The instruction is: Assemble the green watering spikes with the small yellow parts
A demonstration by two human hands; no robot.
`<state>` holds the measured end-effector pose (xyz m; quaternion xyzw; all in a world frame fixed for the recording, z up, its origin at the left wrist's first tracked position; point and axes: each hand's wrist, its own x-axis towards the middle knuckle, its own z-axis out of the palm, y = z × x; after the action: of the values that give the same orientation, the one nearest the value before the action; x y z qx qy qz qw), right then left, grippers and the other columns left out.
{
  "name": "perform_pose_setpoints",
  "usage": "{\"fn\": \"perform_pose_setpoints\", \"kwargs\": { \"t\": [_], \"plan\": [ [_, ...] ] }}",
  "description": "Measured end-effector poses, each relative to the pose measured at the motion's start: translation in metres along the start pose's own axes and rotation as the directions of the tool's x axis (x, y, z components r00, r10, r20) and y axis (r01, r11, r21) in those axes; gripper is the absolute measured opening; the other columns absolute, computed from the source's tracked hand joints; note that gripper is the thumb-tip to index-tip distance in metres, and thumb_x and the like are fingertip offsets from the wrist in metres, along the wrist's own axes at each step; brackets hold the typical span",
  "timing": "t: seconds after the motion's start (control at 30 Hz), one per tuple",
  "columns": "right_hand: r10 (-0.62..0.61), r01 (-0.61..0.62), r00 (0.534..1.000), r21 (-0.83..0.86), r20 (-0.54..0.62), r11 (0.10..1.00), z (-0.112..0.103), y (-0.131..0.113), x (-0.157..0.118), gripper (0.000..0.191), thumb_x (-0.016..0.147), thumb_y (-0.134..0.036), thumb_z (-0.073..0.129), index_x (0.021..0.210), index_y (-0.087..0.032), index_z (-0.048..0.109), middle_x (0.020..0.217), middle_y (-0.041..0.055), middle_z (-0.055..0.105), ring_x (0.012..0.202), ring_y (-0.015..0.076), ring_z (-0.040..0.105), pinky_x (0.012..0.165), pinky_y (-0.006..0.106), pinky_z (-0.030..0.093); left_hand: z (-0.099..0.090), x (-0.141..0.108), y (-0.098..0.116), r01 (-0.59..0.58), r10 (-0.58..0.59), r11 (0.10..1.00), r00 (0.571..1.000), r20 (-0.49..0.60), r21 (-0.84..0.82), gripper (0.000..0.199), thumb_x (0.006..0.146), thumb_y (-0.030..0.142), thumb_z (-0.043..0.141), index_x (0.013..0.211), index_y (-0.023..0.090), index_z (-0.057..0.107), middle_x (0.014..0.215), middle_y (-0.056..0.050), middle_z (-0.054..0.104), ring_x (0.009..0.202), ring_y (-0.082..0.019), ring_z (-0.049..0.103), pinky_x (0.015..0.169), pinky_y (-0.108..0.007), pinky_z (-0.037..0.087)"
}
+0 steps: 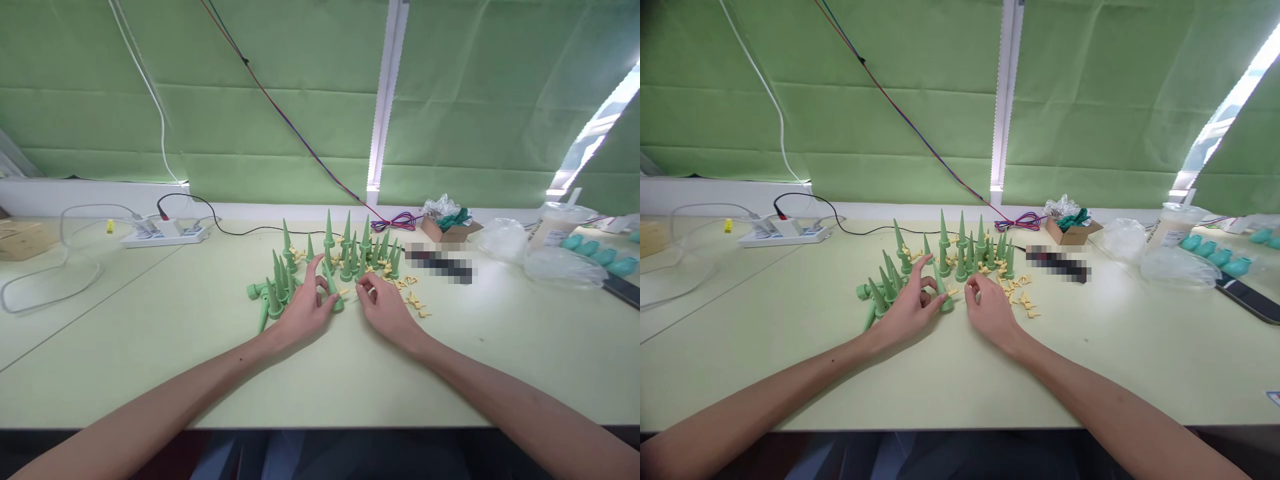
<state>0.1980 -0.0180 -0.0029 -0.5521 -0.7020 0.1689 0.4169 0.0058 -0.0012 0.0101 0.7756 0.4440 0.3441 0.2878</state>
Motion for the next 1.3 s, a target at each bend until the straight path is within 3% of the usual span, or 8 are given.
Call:
{"fn": "perform_pose_setpoints", "kwargs": {
  "t": [0.1,0.2,0.27,0.37,0.67,0.87,1.3],
  "plan": [
    [-0.005,0.005,1.000,0.003,-0.004,1.000,-0.0003,-0.0008,0.0004,0.016,0.094,-0.029,0.043,0.089,-0.021,0.056,0.084,0.0030,0.065,0.065,0.0172,0.055,0.060,0.029,0.038,0.0002,0.0015,-0.0015,0.019,-0.019,1.000,1.000,0.005,-0.003,0.064,0.090,0.032,0.052,0.146,0.027,0.022,0.101,-0.003,0.058,0.049,-0.006,0.048,0.051,-0.023,0.038],
    [-0.032,0.032,0.999,-0.002,-0.007,0.999,-0.0009,-0.0019,0.0008,0.017,0.095,-0.028,0.041,0.091,-0.021,0.057,0.086,0.0034,0.066,0.066,0.0175,0.055,0.062,0.030,0.039,-0.0008,0.0031,-0.0012,0.021,-0.022,1.000,0.999,0.042,0.009,0.034,0.090,0.038,0.052,0.119,0.021,0.049,0.099,-0.004,0.060,0.049,-0.007,0.046,0.047,-0.022,0.033],
    [-0.046,0.046,0.999,-0.004,-0.010,0.999,-0.0013,-0.0022,0.0009,0.018,0.095,-0.028,0.041,0.091,-0.021,0.057,0.087,0.0037,0.066,0.067,0.0179,0.055,0.063,0.030,0.039,-0.0018,0.0038,0.0000,0.024,-0.024,1.000,0.997,0.073,0.001,0.023,0.090,0.041,0.052,0.097,0.019,0.053,0.090,-0.003,0.060,0.048,-0.007,0.043,0.045,-0.022,0.029],
    [-0.041,0.041,0.999,-0.003,-0.012,0.999,-0.0018,-0.0021,0.0008,0.018,0.095,-0.028,0.041,0.090,-0.021,0.058,0.086,0.0039,0.066,0.068,0.0181,0.056,0.064,0.030,0.040,-0.0026,0.0041,0.0018,0.047,-0.042,0.997,0.996,0.076,-0.054,0.026,0.089,0.044,0.053,0.084,0.019,0.050,0.074,0.001,0.057,0.047,-0.008,0.042,0.045,-0.022,0.030],
    [-0.020,0.020,1.000,0.035,-0.007,0.999,-0.0015,-0.0026,0.0001,0.019,0.095,-0.032,0.044,0.087,-0.021,0.058,0.083,0.0029,0.065,0.065,0.0165,0.054,0.061,0.029,0.040,-0.0003,0.0039,0.0020,0.151,-0.127,0.950,0.986,0.104,-0.272,0.034,0.092,0.051,0.049,0.079,0.020,0.044,0.053,0.006,0.049,0.037,-0.008,0.045,0.040,-0.022,0.034],
    [-0.026,0.025,1.000,0.065,0.009,0.998,-0.0004,-0.0038,-0.0011,0.021,0.094,-0.035,0.047,0.084,-0.020,0.057,0.077,0.0021,0.064,0.060,0.0158,0.053,0.059,0.029,0.039,-0.0009,0.0041,0.0044,0.132,-0.121,0.955,0.991,0.060,-0.264,0.032,0.093,0.051,0.048,0.089,0.019,0.051,0.049,0.008,0.045,0.035,-0.008,0.043,0.039,-0.021,0.034],
    [-0.032,0.030,0.999,0.068,0.023,0.997,-0.0007,-0.0045,-0.0003,0.020,0.094,-0.035,0.047,0.084,-0.021,0.058,0.075,0.0015,0.064,0.059,0.0156,0.052,0.058,0.029,0.039,-0.0017,0.0044,0.0061,0.122,-0.114,0.954,0.992,0.047,-0.274,0.034,0.091,0.052,0.051,0.087,0.018,0.054,0.056,0.005,0.049,0.035,-0.007,0.041,0.036,-0.021,0.031]
  ]
}}
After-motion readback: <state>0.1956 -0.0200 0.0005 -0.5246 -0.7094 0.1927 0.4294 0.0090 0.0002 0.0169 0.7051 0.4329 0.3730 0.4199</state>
